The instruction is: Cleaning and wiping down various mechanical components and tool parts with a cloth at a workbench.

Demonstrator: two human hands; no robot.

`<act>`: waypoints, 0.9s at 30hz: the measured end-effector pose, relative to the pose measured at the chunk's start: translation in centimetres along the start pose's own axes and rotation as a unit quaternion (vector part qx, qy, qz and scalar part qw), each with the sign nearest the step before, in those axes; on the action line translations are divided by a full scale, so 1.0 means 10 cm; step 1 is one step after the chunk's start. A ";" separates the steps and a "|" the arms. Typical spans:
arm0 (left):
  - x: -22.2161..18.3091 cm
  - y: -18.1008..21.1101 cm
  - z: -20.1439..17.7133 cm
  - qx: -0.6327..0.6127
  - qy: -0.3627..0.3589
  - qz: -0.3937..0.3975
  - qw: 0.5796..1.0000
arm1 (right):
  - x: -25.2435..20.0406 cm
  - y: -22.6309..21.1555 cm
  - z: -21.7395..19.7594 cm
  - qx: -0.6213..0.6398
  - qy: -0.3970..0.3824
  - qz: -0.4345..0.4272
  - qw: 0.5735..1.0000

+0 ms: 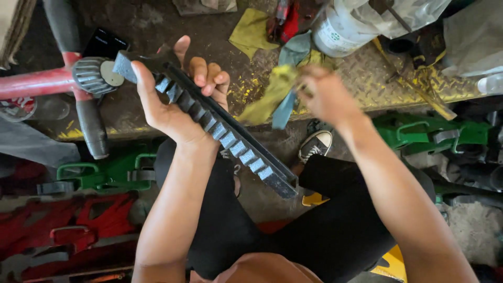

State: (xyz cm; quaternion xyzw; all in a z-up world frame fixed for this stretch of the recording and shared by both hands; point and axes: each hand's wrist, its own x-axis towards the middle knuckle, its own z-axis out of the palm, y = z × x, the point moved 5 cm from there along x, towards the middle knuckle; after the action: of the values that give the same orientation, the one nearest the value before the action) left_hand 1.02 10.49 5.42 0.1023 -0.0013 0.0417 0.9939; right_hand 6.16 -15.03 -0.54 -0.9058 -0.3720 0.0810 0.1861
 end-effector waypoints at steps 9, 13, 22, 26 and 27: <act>0.04 -0.08 0.00 -0.005 0.019 0.009 1.000 | -0.18 -0.35 -0.90 0.181 0.256 0.164 0.935; 0.06 -0.21 0.05 0.041 0.023 -0.007 0.999 | -0.06 -1.14 -0.84 0.305 0.197 -0.005 0.932; -0.08 -0.63 0.08 0.140 -0.047 -0.058 0.987 | -0.01 -1.46 -0.62 0.255 0.267 0.047 0.928; -0.28 -0.89 -0.12 0.167 -0.019 -0.152 0.974 | 0.01 -1.34 -0.80 0.243 0.322 0.109 0.908; -0.31 -0.94 -0.27 0.165 -0.022 -0.155 0.974 | -0.01 -1.31 -0.81 0.240 0.325 0.111 0.908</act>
State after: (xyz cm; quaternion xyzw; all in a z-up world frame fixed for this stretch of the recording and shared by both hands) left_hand -1.30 1.62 0.82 0.2648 -0.0009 -0.1151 0.9574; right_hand -0.09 -8.79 12.07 -0.8455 -0.1577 -0.1109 0.4980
